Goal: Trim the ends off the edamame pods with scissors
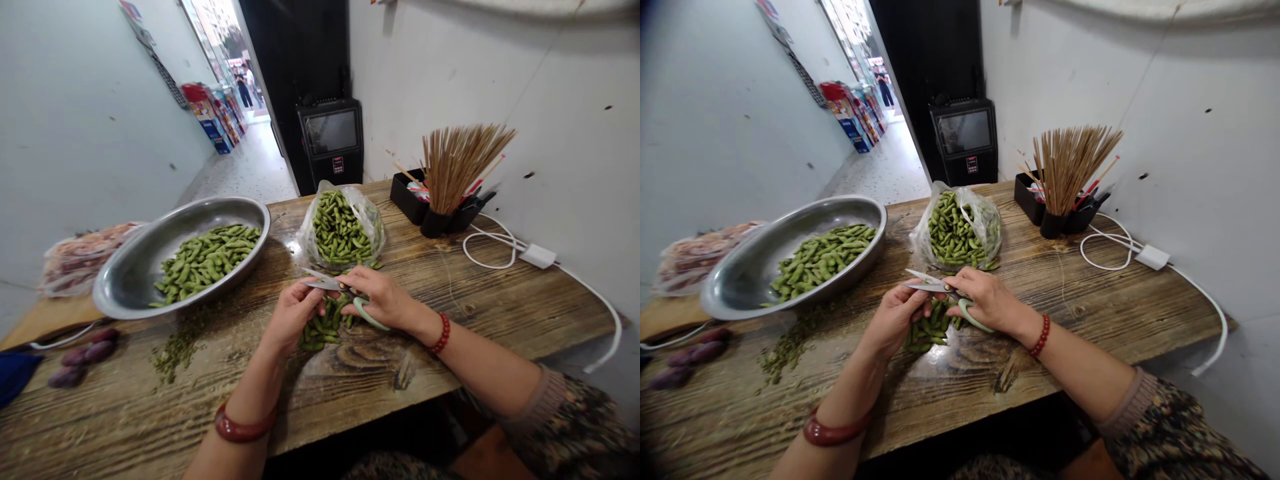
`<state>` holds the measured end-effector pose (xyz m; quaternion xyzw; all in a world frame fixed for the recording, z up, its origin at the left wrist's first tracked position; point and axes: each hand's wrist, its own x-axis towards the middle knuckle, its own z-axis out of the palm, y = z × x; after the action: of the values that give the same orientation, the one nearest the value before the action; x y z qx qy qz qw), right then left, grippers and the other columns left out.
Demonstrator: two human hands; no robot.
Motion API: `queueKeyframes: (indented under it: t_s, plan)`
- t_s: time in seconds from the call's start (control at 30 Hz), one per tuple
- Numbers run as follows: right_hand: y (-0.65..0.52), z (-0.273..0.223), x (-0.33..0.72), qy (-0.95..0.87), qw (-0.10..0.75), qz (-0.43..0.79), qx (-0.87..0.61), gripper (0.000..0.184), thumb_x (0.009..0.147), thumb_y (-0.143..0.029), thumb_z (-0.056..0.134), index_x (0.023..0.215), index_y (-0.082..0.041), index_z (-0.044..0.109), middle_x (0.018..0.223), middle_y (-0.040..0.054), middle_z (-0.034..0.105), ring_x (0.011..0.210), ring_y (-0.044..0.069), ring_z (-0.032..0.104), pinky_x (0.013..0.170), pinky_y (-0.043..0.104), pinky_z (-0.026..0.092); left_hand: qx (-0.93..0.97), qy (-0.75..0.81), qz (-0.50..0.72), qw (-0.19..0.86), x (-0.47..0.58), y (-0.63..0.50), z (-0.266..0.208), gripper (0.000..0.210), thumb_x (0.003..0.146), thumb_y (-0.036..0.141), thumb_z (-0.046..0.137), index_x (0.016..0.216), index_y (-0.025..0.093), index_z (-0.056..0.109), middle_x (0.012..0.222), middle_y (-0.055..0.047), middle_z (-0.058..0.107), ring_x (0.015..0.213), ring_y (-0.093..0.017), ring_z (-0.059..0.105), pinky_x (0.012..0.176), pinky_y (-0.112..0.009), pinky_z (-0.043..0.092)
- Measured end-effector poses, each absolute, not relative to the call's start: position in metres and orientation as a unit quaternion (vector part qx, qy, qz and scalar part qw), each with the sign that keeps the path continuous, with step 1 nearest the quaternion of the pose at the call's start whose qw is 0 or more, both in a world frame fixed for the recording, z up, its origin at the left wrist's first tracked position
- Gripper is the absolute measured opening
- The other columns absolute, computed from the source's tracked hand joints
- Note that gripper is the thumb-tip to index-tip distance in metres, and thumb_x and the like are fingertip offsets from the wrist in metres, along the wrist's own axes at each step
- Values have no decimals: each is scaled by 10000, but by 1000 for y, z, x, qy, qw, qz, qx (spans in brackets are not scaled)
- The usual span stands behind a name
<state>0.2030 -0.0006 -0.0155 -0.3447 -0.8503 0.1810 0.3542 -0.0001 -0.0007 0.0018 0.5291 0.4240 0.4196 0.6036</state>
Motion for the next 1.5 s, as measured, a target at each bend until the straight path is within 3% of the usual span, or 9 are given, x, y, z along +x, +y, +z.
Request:
queueKeyframes:
  t_s: [0.57, 1.07, 1.2, 1.3, 1.4, 1.5]
  plan:
    - [-3, -11, 203, -852, 347, 193, -341, 595, 735, -326, 752, 1266, -179, 527, 1012, 91, 575, 904, 208, 573, 814, 338, 487, 598, 430, 407, 540, 2, -1, 4, 172, 804, 304, 632, 812, 137, 673, 694, -31, 656, 496, -81, 445, 469, -195, 352]
    - [1, -18, 205, -849, 351, 197, -344, 460, 780, -303, 712, 1202, -189, 570, 943, 56, 582, 795, 167, 570, 719, 276, 484, 577, 462, 423, 524, -3, 0, 6, 138, 772, 259, 644, 814, 132, 675, 750, -37, 666, 557, -82, 473, 512, -189, 359]
    - [5, -23, 206, -820, 393, 205, -362, 469, 772, -349, 717, 1177, -160, 577, 907, 55, 575, 751, 159, 551, 691, 281, 479, 469, 447, 489, 585, -11, 5, 9, 132, 766, 243, 610, 877, 171, 615, 648, 21, 572, 540, -80, 477, 483, -176, 334]
    - [7, -26, 207, -805, 416, 212, -366, 490, 772, -369, 713, 1191, -162, 563, 943, 70, 585, 770, 168, 555, 703, 297, 485, 432, 437, 499, 611, -18, 8, 10, 91, 778, 270, 576, 800, 182, 566, 535, 61, 439, 458, -78, 432, 433, -182, 290]
    - [8, -27, 207, -806, 412, 217, -365, 483, 772, -359, 714, 1184, -158, 563, 960, 78, 589, 776, 170, 562, 715, 305, 493, 478, 473, 468, 574, -21, 10, 8, 104, 777, 284, 567, 773, 180, 560, 554, 59, 436, 431, -73, 411, 399, -187, 236]
    - [6, -25, 207, -816, 396, 217, -360, 474, 771, -336, 719, 1178, -148, 565, 958, 79, 587, 762, 163, 566, 706, 298, 498, 603, 516, 393, 465, -21, 11, 2, 126, 778, 251, 541, 815, 172, 631, 643, 22, 550, 493, -90, 464, 453, -205, 301]
